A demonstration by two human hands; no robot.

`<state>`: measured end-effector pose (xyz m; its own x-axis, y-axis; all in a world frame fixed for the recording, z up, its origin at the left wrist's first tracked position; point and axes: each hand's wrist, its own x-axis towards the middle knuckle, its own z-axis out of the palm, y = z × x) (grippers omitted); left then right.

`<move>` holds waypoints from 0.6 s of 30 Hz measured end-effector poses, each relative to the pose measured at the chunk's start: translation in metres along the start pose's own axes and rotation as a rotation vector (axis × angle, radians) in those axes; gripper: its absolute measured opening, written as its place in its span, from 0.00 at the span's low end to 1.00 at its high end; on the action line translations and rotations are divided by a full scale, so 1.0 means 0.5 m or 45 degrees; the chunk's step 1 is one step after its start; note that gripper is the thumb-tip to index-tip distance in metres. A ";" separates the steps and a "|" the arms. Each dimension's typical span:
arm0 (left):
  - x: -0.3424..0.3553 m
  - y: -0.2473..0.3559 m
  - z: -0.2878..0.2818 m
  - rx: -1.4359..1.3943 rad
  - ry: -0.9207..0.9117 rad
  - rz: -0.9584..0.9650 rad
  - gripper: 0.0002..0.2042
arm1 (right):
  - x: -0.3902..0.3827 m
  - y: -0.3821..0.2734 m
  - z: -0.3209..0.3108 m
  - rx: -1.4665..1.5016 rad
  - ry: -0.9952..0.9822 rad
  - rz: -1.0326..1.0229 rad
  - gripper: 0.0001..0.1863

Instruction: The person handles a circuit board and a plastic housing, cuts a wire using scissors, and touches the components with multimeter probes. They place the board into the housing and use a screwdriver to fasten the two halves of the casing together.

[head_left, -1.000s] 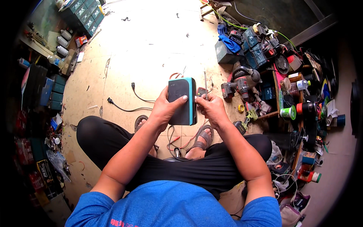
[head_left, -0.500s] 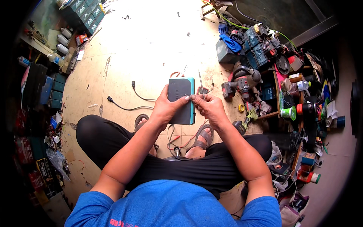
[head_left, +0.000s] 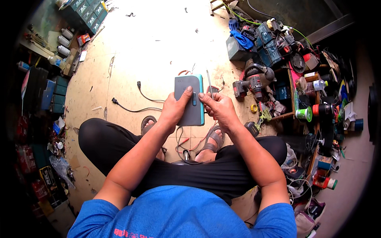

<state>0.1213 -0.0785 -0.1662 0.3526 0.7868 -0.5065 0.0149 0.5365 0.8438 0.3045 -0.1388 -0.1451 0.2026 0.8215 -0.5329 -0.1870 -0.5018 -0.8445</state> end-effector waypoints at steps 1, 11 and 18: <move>0.001 -0.001 0.001 0.009 0.003 -0.023 0.31 | -0.001 0.000 0.001 -0.015 0.004 -0.003 0.22; 0.001 0.004 -0.005 0.014 -0.005 -0.064 0.32 | -0.012 0.002 0.012 -0.051 -0.039 -0.051 0.30; -0.007 0.019 -0.007 -0.026 -0.064 -0.077 0.29 | -0.021 -0.006 0.013 -0.067 -0.010 -0.124 0.35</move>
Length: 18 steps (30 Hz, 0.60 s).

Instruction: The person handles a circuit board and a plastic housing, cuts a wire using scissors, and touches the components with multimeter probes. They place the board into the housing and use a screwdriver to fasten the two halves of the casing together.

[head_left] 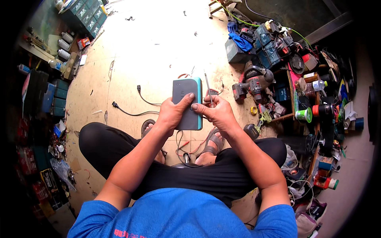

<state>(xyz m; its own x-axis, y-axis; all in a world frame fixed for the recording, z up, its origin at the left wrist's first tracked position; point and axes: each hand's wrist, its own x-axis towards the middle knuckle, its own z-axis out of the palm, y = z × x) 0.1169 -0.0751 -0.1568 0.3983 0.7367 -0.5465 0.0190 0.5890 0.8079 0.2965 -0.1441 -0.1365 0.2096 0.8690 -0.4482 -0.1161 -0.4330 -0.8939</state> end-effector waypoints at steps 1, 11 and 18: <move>-0.002 0.000 0.000 -0.033 0.002 0.006 0.30 | 0.001 0.003 0.001 0.023 0.005 -0.030 0.35; -0.044 0.093 -0.038 -0.440 -0.033 0.086 0.34 | -0.032 -0.052 -0.018 0.178 -0.196 -0.260 0.17; -0.141 0.194 -0.126 -0.710 -0.059 0.200 0.34 | -0.072 -0.076 -0.001 0.114 -0.365 -0.498 0.20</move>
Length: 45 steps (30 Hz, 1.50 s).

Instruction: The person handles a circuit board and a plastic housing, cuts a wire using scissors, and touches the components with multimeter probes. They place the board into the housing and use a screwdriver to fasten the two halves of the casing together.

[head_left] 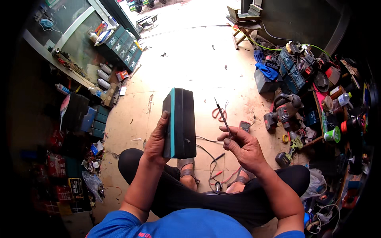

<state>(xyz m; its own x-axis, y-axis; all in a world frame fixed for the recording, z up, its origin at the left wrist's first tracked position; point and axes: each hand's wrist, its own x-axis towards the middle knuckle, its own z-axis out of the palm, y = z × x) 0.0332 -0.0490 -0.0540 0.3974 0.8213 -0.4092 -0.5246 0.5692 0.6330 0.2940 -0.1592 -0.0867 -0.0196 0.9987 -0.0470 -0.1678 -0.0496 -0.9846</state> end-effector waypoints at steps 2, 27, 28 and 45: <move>-0.035 0.055 -0.026 -0.022 -0.155 -0.028 0.38 | -0.001 -0.020 0.024 -0.017 -0.035 -0.050 0.19; -0.281 0.139 0.012 -0.002 -0.396 0.054 0.56 | 0.036 -0.073 0.116 -0.061 -0.159 -0.494 0.10; -0.279 0.141 0.008 -0.003 -0.411 0.040 0.56 | 0.035 -0.074 0.116 -0.062 -0.169 -0.491 0.10; -0.240 0.130 0.002 0.047 -0.456 -0.056 0.55 | 0.045 -0.108 0.073 -0.135 -0.142 -0.554 0.16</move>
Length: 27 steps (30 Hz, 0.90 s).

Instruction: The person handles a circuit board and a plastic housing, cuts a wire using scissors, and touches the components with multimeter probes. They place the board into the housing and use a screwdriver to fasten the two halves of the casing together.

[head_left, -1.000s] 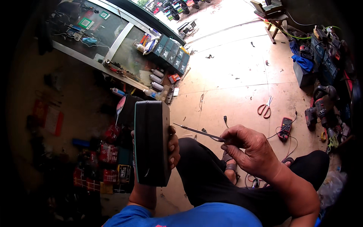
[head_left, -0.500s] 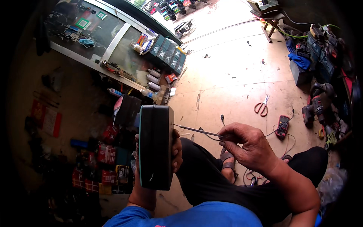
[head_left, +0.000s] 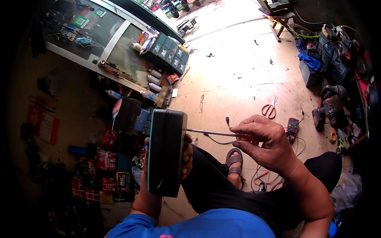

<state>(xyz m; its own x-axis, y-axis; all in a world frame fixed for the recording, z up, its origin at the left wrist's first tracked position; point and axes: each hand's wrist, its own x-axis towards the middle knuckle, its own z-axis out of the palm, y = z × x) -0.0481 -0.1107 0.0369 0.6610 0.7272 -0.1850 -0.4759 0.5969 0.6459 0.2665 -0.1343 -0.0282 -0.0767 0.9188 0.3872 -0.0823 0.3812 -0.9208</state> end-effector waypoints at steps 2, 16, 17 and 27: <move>0.000 -0.007 -0.008 -0.035 0.005 0.005 0.55 | 0.002 -0.011 -0.001 0.170 0.040 0.086 0.18; 0.049 -0.049 -0.032 0.044 -0.027 0.067 0.52 | 0.001 0.021 -0.014 0.812 0.311 0.632 0.25; 0.051 -0.052 -0.028 0.051 -0.025 0.077 0.52 | 0.000 0.035 -0.021 0.747 0.255 0.613 0.25; 0.116 -0.072 -0.025 -0.054 -0.062 0.012 0.48 | -0.012 0.054 -0.080 0.715 0.242 0.702 0.20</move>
<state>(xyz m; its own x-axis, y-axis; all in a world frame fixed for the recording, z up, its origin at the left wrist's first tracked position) 0.0002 -0.0858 -0.0064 0.6833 0.7161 -0.1421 -0.5056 0.6047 0.6154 0.3047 -0.1254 -0.0576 -0.0860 0.9804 -0.1771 -0.5726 -0.1941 -0.7966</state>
